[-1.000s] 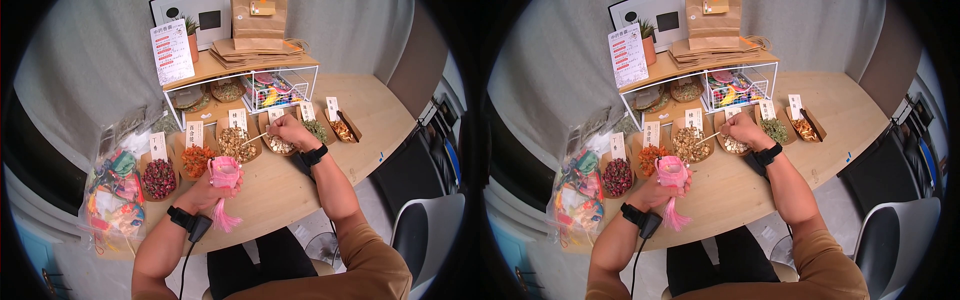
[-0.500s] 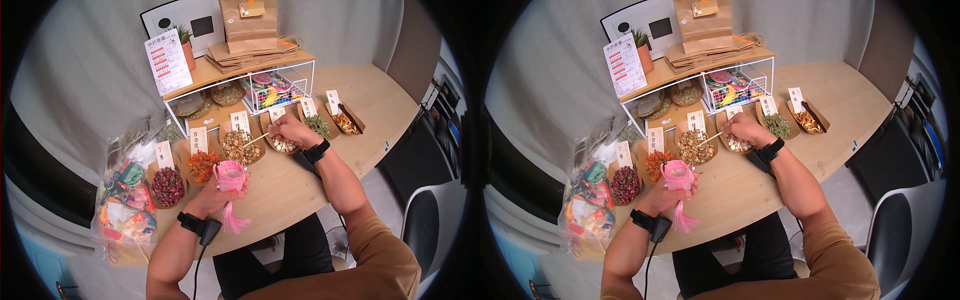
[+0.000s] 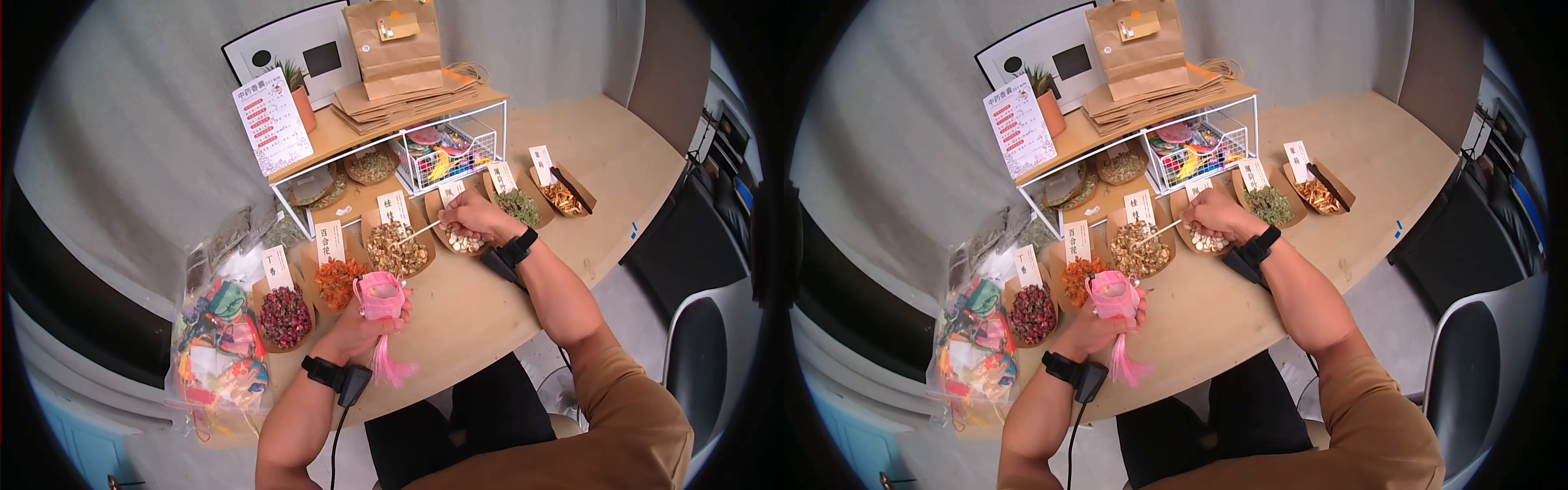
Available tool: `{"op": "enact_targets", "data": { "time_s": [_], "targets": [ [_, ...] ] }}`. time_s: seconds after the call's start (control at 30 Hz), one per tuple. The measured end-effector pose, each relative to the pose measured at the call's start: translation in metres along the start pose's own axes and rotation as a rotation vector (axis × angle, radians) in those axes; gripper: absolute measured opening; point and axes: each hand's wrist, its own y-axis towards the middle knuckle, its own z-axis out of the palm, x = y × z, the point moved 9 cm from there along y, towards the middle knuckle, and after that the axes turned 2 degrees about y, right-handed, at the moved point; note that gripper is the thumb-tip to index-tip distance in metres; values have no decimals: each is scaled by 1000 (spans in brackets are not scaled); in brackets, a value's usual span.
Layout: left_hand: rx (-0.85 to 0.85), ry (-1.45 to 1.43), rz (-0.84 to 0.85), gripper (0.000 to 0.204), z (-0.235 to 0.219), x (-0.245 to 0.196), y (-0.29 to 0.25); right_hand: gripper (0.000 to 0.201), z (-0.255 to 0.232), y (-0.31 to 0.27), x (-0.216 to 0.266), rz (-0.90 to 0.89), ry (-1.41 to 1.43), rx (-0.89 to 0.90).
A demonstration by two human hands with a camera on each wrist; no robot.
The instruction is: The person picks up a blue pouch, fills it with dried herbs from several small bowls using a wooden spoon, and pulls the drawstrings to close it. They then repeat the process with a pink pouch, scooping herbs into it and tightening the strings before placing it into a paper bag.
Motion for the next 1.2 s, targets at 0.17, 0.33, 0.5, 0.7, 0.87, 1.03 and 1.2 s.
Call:
{"op": "enact_targets", "data": {
  "time_s": [0.17, 0.33, 0.5, 0.7, 0.87, 1.03, 1.2],
  "targets": [
    [2, 0, 17, 49, -2, -1, 1, 26, -2, 5, -1, 1, 0, -2],
    [25, -12, 46, 51, -1, -1, 0, 26, -1, 1, 3, 1, 75, -7],
    [-8, 6, 28, 49, -6, 3, 1, 26, 7, -9, 18, -33, 138, 56],
    [-47, 2, 29, 49, -7, 3, 1, 28, 30, -31, 42, -121, 197, 226],
    [-55, -18, 56, 49, -4, -1, 1, 24, 42, -41, 53, -257, 97, 283],
    [-46, -55, -13, 57, -8, 5, 3, 18, 38, -39, 57, -356, 99, 238],
    [-53, -23, 0, 53, -7, 3, 1, 22, 22, -33, 57, -360, 225, 116]
  ]
}}
